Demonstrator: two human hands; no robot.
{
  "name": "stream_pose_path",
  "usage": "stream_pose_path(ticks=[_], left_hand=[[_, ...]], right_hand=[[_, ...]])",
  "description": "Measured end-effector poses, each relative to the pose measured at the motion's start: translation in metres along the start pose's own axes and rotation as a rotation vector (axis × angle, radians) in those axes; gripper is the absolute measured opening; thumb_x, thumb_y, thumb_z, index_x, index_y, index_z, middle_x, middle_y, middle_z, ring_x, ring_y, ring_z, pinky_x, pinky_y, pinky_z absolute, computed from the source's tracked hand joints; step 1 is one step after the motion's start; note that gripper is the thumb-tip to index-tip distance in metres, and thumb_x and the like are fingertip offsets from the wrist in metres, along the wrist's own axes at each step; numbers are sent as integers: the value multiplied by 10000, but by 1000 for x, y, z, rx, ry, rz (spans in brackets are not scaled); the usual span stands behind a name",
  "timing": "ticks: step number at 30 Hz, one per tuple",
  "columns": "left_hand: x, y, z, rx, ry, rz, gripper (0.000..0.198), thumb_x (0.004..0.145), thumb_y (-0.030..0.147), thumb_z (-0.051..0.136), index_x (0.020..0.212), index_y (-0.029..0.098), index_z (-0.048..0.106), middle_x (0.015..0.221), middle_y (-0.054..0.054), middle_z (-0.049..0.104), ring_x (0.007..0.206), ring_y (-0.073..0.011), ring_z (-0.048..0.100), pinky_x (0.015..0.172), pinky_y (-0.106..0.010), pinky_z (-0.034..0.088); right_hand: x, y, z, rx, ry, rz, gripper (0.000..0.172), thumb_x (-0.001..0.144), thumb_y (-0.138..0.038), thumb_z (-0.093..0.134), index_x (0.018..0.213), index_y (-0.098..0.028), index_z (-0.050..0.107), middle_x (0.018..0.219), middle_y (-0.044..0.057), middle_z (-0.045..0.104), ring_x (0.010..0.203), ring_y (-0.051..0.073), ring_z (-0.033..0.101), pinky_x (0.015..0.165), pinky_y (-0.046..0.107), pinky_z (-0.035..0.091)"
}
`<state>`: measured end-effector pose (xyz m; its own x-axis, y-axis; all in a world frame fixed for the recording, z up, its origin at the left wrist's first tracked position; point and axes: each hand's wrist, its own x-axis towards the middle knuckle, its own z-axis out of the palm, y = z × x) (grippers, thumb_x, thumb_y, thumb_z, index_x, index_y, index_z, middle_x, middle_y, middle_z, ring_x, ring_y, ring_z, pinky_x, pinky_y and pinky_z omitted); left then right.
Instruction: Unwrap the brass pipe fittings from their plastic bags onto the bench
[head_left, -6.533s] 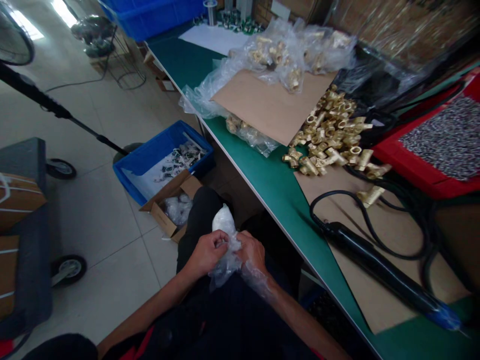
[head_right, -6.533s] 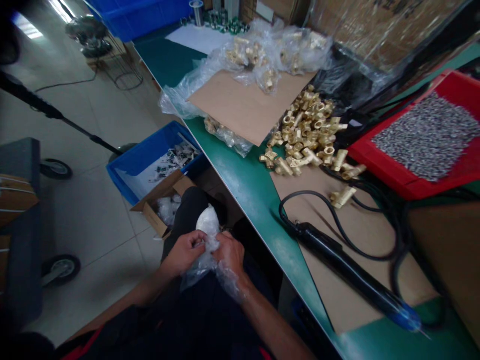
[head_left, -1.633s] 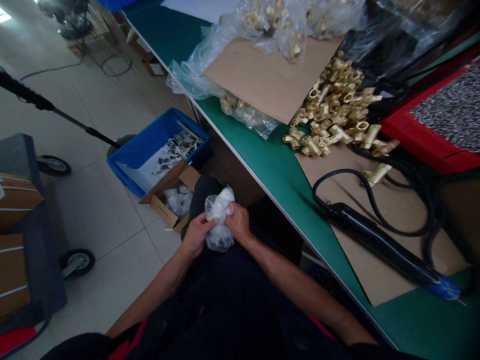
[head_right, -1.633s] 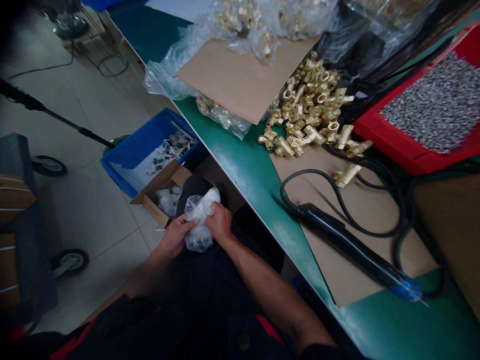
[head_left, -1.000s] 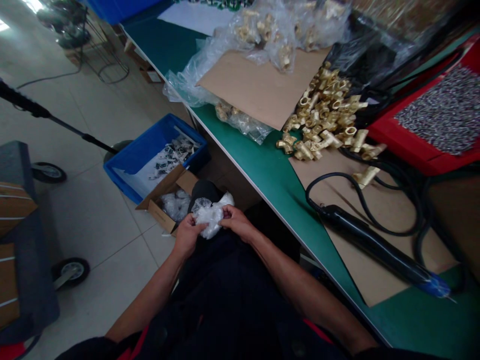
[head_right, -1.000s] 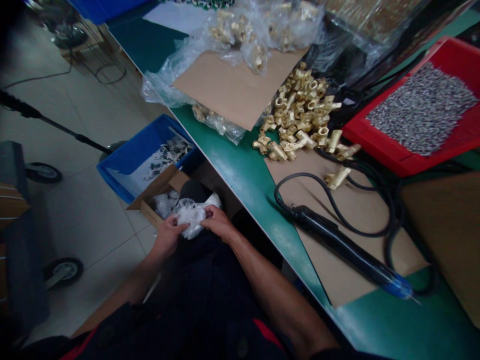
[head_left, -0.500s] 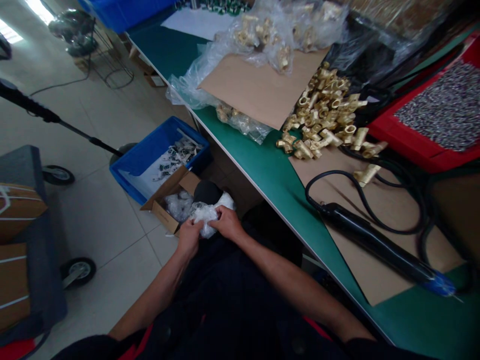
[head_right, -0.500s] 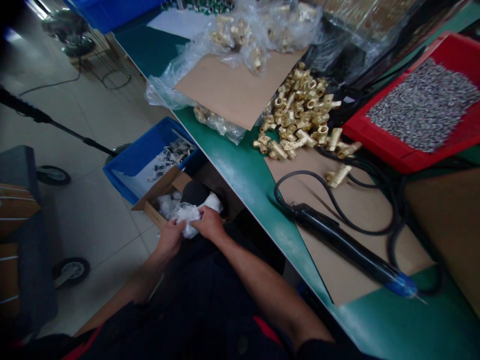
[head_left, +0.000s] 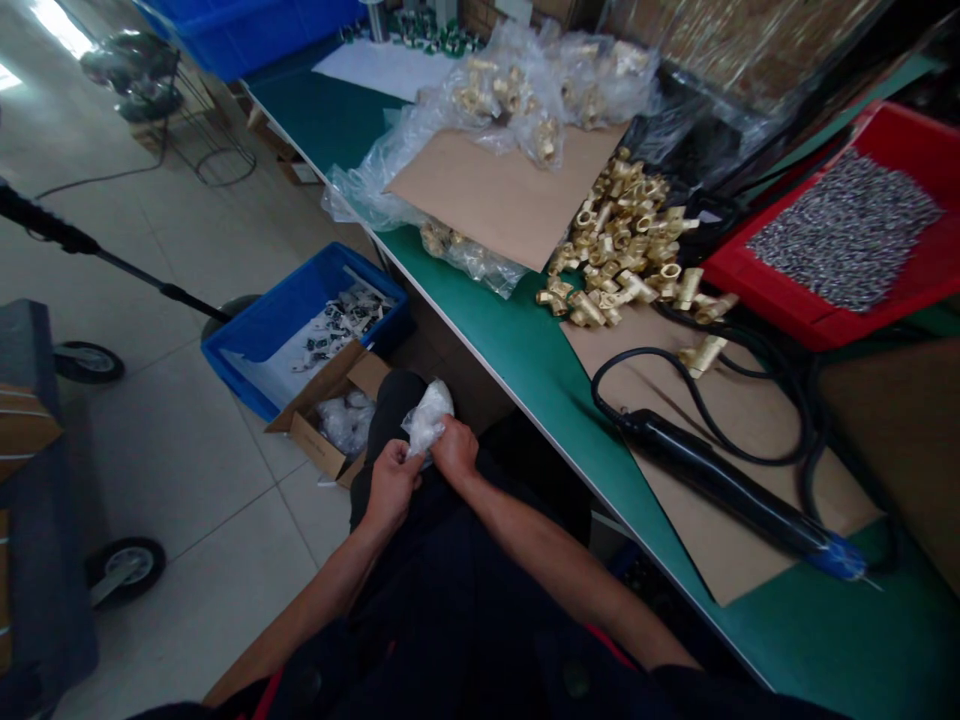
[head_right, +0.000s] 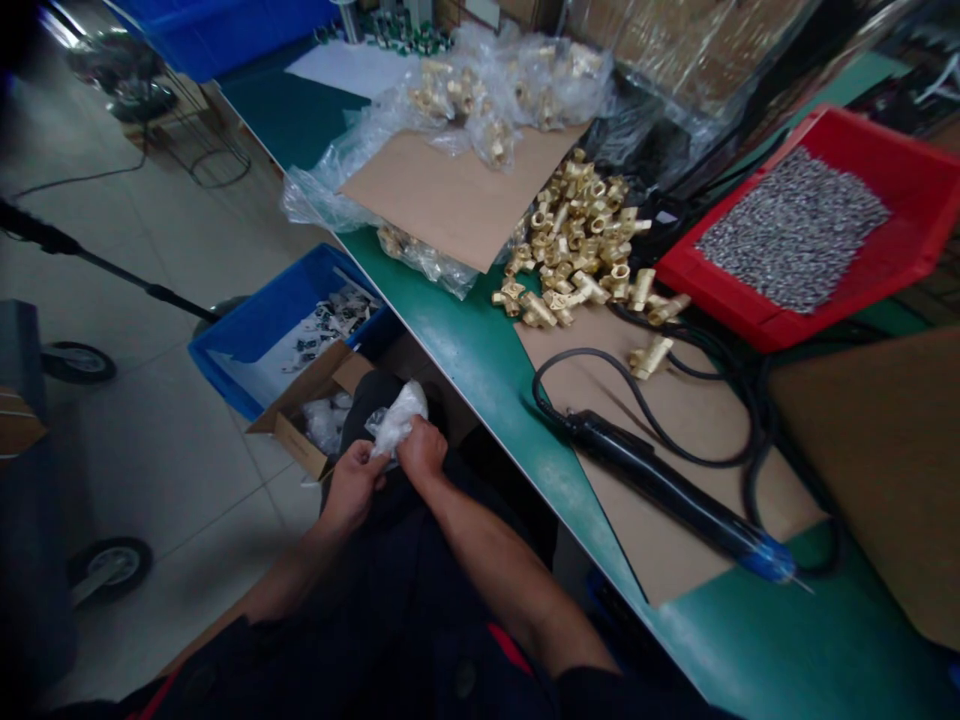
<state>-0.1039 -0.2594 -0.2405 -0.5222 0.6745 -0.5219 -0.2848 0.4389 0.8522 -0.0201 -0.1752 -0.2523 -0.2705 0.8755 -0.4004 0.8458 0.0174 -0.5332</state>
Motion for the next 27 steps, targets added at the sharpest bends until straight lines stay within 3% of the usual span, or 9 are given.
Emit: stream_pose_path(ticks=[3, 5, 9, 12, 16, 21, 25, 27], left_hand=[[3, 6, 4, -19, 23, -10, 351, 669, 363, 743, 714, 191, 441, 576, 89, 403, 416, -49, 352, 376, -163, 264], [8, 12, 2, -33, 59, -17, 359, 681, 395, 735, 727, 197, 439, 576, 90, 402, 428, -56, 367, 375, -153, 277], [15, 27, -6, -58, 53, -46, 349, 653, 382, 768, 790, 191, 510, 590, 76, 480, 451, -66, 426, 378, -143, 288], [17, 37, -11, -140, -18, -86, 340, 587, 297, 797, 781, 168, 549, 598, 58, 518, 454, -67, 440, 383, -155, 305], [20, 47, -18, -303, -78, -164, 329, 559, 245, 773, 821, 137, 606, 684, 8, 581, 556, -100, 535, 538, -246, 491], [20, 44, -20, -369, -15, -187, 315, 578, 248, 768, 825, 134, 610, 694, -3, 576, 597, -113, 560, 567, -261, 501], [16, 38, -15, -286, -2, -107, 303, 622, 290, 745, 850, 156, 598, 703, 17, 566, 568, -101, 533, 535, -238, 458], [15, 38, -15, -188, -17, -42, 268, 641, 276, 734, 844, 165, 599, 667, 33, 554, 525, -91, 499, 495, -214, 400]], right_hand=[[2, 3, -15, -21, -14, -36, 169, 861, -261, 521, 927, -198, 664, 869, 126, 700, 790, 242, 660, 684, 315, 450], [1, 1, -29, -12, -20, -120, 216, 836, -241, 552, 1026, -216, 653, 971, 104, 692, 871, 232, 651, 746, 317, 465], [-3, -8, -53, 97, -27, -483, 621, 741, -166, 638, 1340, -266, 506, 1319, 61, 565, 1214, 205, 502, 1028, 331, 383], [-6, -10, -57, 284, -101, -686, 530, 760, -141, 619, 1282, -223, 577, 1261, 66, 613, 1184, 193, 525, 1053, 346, 383], [-16, -1, -49, 452, -37, -708, 287, 882, -192, 558, 1146, -225, 667, 1176, 56, 674, 1180, 184, 547, 1047, 368, 401], [-30, 11, -44, 367, 20, -729, 249, 927, -215, 529, 1095, -277, 702, 1103, 26, 713, 1199, 202, 529, 1054, 404, 371], [-27, 7, -37, 373, 3, -544, 202, 871, -193, 588, 1029, -256, 697, 953, 26, 700, 1007, 189, 601, 941, 347, 437], [-20, 3, -33, 369, -20, -395, 251, 816, -157, 607, 1054, -227, 647, 973, 25, 655, 918, 161, 611, 870, 298, 472]])
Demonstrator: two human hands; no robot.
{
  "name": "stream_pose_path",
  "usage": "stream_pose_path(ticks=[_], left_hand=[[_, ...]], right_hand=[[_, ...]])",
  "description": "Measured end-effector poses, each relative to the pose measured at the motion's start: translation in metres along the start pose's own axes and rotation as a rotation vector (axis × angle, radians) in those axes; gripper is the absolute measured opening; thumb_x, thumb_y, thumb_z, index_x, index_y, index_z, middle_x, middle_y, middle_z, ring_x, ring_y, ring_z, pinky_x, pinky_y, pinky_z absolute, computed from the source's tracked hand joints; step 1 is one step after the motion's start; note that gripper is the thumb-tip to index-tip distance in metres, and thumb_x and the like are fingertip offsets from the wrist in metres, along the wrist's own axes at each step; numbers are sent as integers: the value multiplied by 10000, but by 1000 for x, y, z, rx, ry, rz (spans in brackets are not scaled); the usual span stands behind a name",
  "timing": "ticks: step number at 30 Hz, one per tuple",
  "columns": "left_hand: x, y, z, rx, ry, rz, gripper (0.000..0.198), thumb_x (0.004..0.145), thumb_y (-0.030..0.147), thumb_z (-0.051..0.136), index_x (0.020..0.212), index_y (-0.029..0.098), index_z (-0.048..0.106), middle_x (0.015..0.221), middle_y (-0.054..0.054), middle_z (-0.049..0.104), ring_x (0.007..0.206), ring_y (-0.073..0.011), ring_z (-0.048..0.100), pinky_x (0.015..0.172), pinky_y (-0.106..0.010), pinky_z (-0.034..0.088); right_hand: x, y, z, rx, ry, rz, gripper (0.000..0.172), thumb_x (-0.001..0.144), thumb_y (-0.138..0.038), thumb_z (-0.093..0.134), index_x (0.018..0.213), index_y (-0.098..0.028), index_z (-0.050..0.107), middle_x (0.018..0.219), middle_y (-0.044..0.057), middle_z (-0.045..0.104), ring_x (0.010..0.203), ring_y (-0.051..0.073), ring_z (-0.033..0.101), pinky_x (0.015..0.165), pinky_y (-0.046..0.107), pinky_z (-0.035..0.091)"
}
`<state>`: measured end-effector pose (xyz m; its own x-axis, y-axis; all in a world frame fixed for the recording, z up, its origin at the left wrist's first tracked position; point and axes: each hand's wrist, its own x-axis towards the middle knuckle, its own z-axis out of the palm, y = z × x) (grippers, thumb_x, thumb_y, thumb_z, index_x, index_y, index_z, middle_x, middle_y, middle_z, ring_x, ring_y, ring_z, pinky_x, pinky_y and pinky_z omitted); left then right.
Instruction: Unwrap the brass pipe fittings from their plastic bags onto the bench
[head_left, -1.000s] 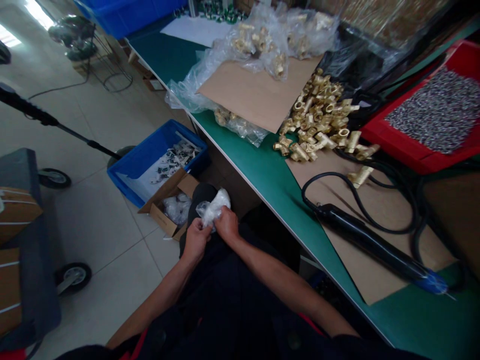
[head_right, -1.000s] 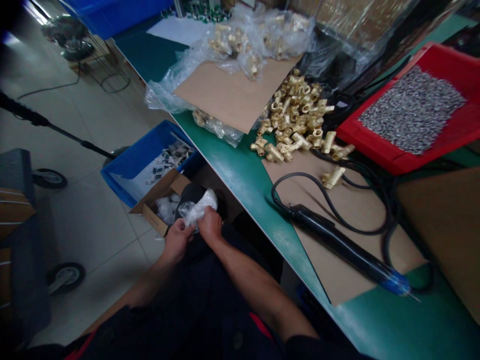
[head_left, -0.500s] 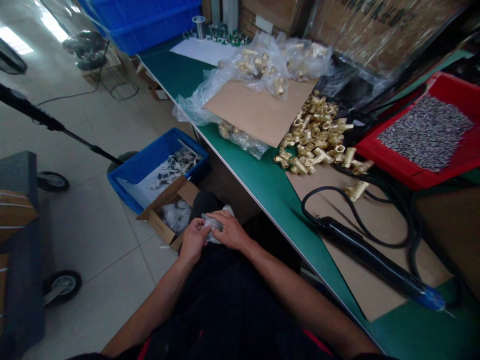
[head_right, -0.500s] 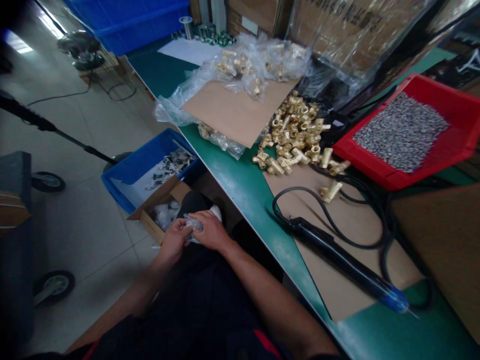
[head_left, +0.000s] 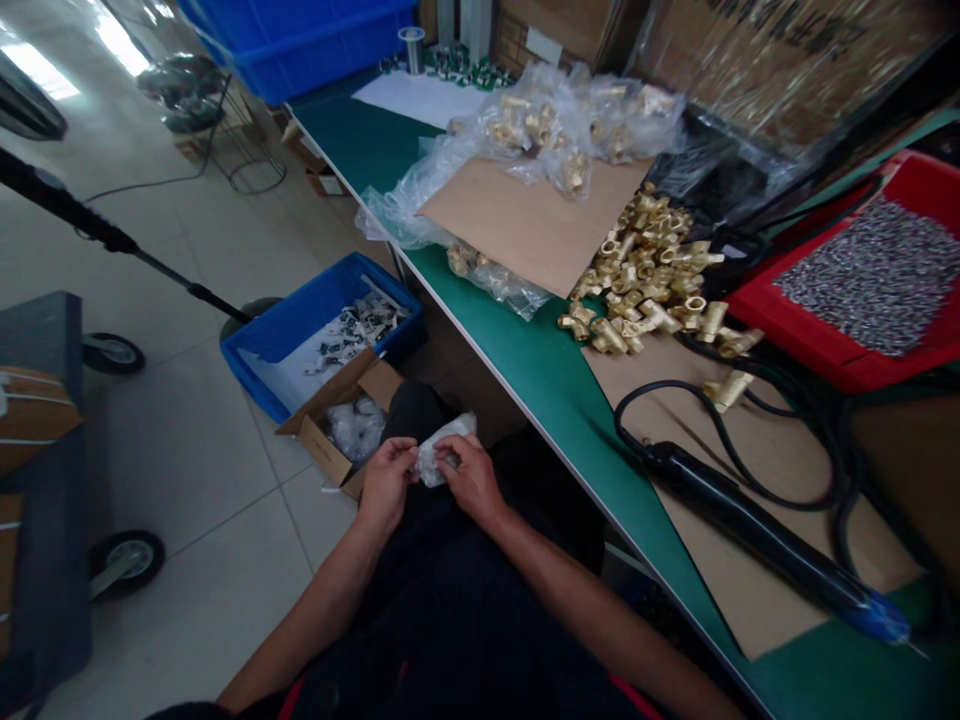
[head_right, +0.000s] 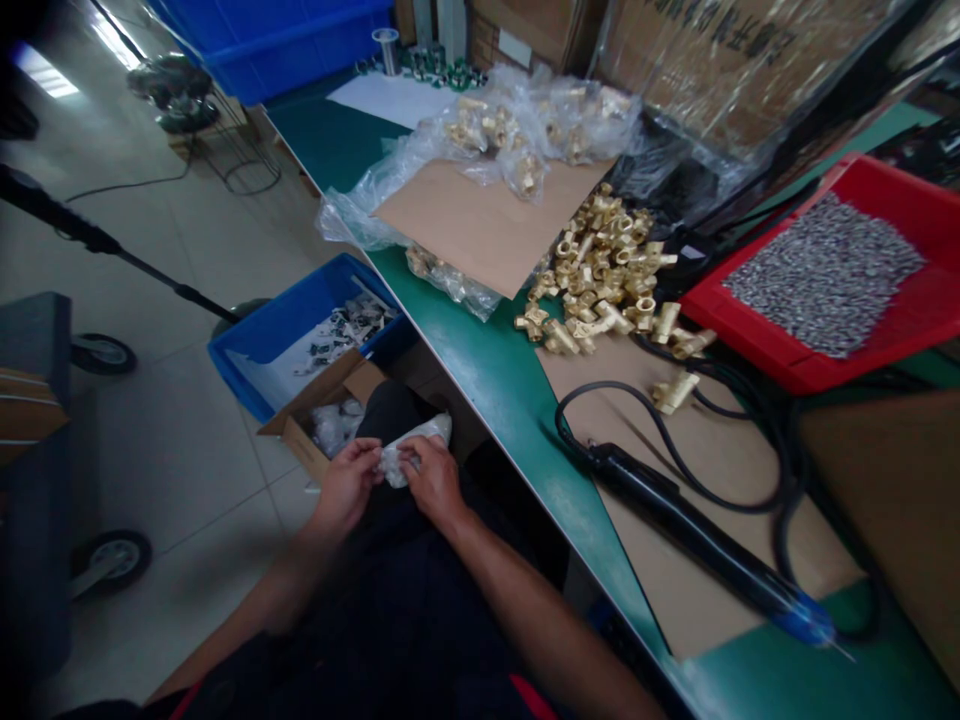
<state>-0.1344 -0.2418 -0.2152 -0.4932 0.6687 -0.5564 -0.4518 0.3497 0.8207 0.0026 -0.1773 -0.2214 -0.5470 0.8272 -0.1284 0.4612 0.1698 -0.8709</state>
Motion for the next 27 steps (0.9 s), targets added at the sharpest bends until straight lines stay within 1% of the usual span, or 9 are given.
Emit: stream_pose_path(ticks=[3, 5, 10, 16, 19, 21, 23, 25, 27], left_hand=[[-1, 2, -4, 170, -48, 85, 181, 661, 224, 708, 800, 172, 605, 581, 52, 525, 469, -84, 450, 471, -205, 330], [-4, 2, -7, 261, -89, 116, 130, 670, 204, 679, 768, 180, 597, 554, 54, 519, 459, -90, 444, 470, -208, 314], [-20, -6, -3, 397, -172, 132, 12, 702, 195, 582, 702, 191, 571, 481, 61, 480, 434, -103, 418, 468, -214, 307], [-31, -15, 11, 420, -195, 154, 28, 714, 202, 547, 702, 185, 564, 475, 61, 489, 440, -106, 446, 483, -213, 327], [-27, -15, 16, 389, -193, 173, 31, 705, 201, 555, 686, 179, 566, 483, 58, 495, 436, -102, 456, 479, -212, 343], [-20, -12, 15, 349, -149, 190, 14, 691, 192, 557, 688, 178, 556, 508, 57, 504, 429, -95, 461, 472, -209, 353], [-9, -2, 6, 288, -50, 219, 66, 685, 194, 559, 748, 179, 551, 572, 55, 524, 437, -88, 469, 466, -204, 366], [1, 16, -12, 211, 78, 260, 154, 692, 221, 567, 838, 183, 538, 646, 53, 529, 459, -80, 473, 467, -197, 383], [11, 41, -37, 143, 186, 305, 222, 689, 255, 589, 888, 184, 522, 671, 55, 508, 470, -74, 458, 465, -193, 391]], right_hand=[[14, 3, 6, -85, -22, 178, 482, 698, -183, 695, 1159, -205, 555, 1114, 49, 571, 790, 131, 597, 780, 273, 497], [20, 6, 9, -151, -37, 220, 555, 635, -228, 745, 1158, -218, 558, 1149, 62, 537, 820, 158, 588, 773, 303, 495], [21, 7, 16, -290, -29, 220, 445, 663, -132, 662, 1090, -226, 583, 1176, 85, 542, 1066, 251, 514, 873, 349, 452], [19, 5, 22, -384, -42, 202, 265, 846, -104, 454, 1083, -181, 546, 1099, 128, 597, 1081, 262, 493, 871, 369, 443], [26, 4, 16, -374, -74, 176, 236, 859, -93, 446, 1054, -168, 556, 1093, 142, 605, 1080, 266, 512, 884, 396, 439], [33, 2, 5, -329, -121, 137, 240, 822, -94, 528, 1045, -170, 575, 1068, 125, 629, 1062, 257, 542, 907, 399, 439], [39, -2, -12, -261, -193, 85, 342, 763, -133, 648, 1093, -195, 581, 1067, 80, 655, 1027, 224, 583, 902, 355, 462], [42, -7, -29, -126, -243, 36, 497, 744, -219, 715, 1209, -235, 538, 1154, 47, 649, 1056, 188, 599, 879, 300, 489], [41, -11, -40, 91, -213, 33, 532, 773, -301, 703, 1265, -247, 509, 1239, 54, 620, 1130, 182, 583, 881, 298, 502]])
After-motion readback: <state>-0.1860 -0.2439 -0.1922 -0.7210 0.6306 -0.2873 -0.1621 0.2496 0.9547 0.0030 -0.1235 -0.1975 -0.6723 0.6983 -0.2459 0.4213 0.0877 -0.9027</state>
